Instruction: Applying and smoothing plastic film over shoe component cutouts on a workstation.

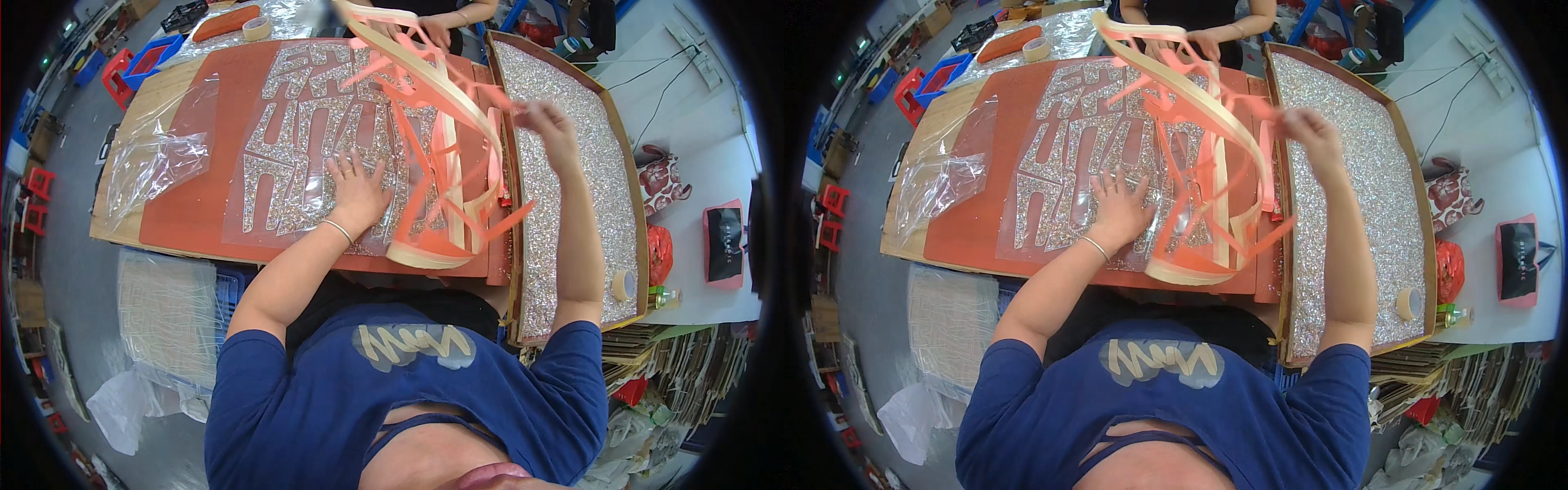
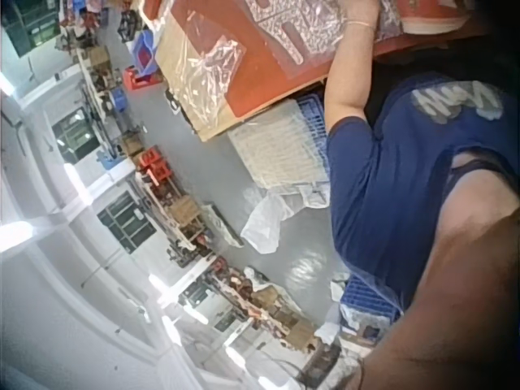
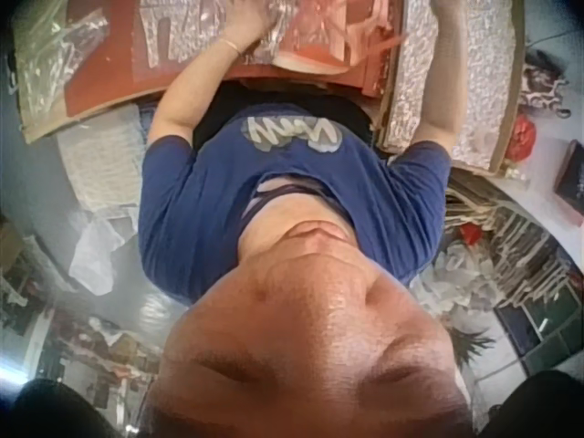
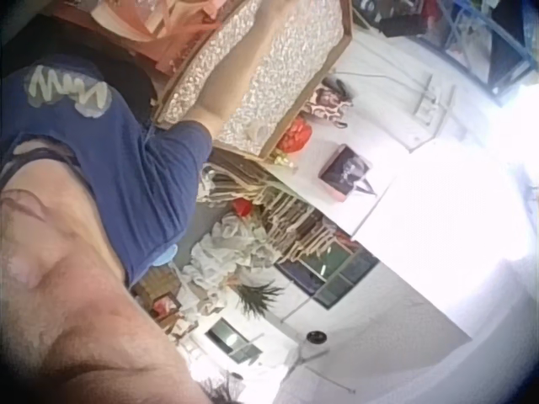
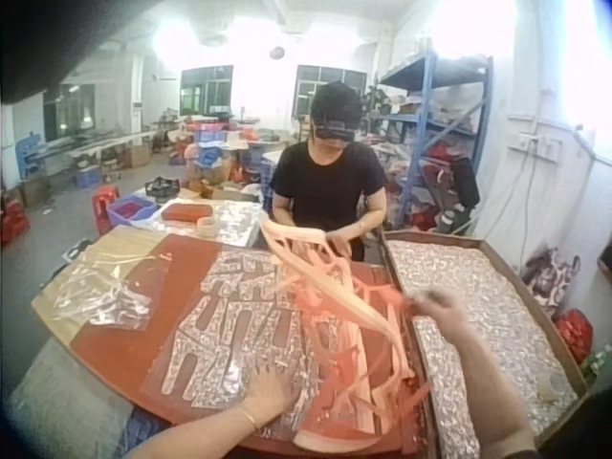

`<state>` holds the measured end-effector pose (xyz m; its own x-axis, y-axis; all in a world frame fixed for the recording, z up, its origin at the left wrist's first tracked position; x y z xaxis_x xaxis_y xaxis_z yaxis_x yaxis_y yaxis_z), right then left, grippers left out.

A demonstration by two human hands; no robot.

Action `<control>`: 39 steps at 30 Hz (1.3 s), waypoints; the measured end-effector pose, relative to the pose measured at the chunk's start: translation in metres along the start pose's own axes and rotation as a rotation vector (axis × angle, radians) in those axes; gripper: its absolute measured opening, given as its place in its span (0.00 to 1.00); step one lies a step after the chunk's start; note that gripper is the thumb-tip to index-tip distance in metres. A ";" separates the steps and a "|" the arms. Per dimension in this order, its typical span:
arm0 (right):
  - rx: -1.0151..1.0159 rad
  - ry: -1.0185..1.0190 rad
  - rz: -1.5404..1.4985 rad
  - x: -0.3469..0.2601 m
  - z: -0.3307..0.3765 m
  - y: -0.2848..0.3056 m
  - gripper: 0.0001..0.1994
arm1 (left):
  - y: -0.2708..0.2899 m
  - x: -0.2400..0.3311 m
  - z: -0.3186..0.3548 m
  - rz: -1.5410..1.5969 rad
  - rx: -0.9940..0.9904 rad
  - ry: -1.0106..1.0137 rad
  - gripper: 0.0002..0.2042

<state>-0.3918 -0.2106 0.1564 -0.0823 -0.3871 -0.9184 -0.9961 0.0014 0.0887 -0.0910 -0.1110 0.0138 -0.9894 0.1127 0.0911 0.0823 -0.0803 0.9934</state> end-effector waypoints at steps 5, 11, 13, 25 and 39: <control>-0.099 -0.414 0.141 0.081 0.061 -0.029 0.11 | -0.029 0.022 -0.001 -0.119 -0.026 -0.300 0.26; -0.391 -0.818 0.426 0.110 0.122 -0.055 0.21 | -0.034 0.024 0.006 0.616 0.014 -0.497 0.22; -0.344 -0.792 0.348 0.090 0.134 -0.068 0.22 | -0.039 0.025 0.005 0.653 0.112 -0.537 0.23; -0.423 -0.061 -0.703 -0.114 -0.067 0.072 0.21 | -0.017 0.054 0.017 0.224 0.158 -0.327 0.22; 0.249 -0.717 0.618 -0.111 0.103 0.536 0.17 | -0.032 0.042 0.034 0.322 0.189 -0.406 0.32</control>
<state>-0.9201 -0.0715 0.2663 -0.5107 0.3995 -0.7613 -0.7424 0.2417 0.6249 -0.1311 -0.0699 -0.0113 -0.7887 0.4873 0.3748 0.4297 0.0010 0.9030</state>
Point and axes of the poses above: each hand's wrist, its own z-axis away from the middle knuckle, its own y-axis out of the back of the hand, x = y × z, the point moved 3 cm from there along -z, towards the middle knuckle, and after that the axes turned 3 degrees about -z, right-handed, at the moved point
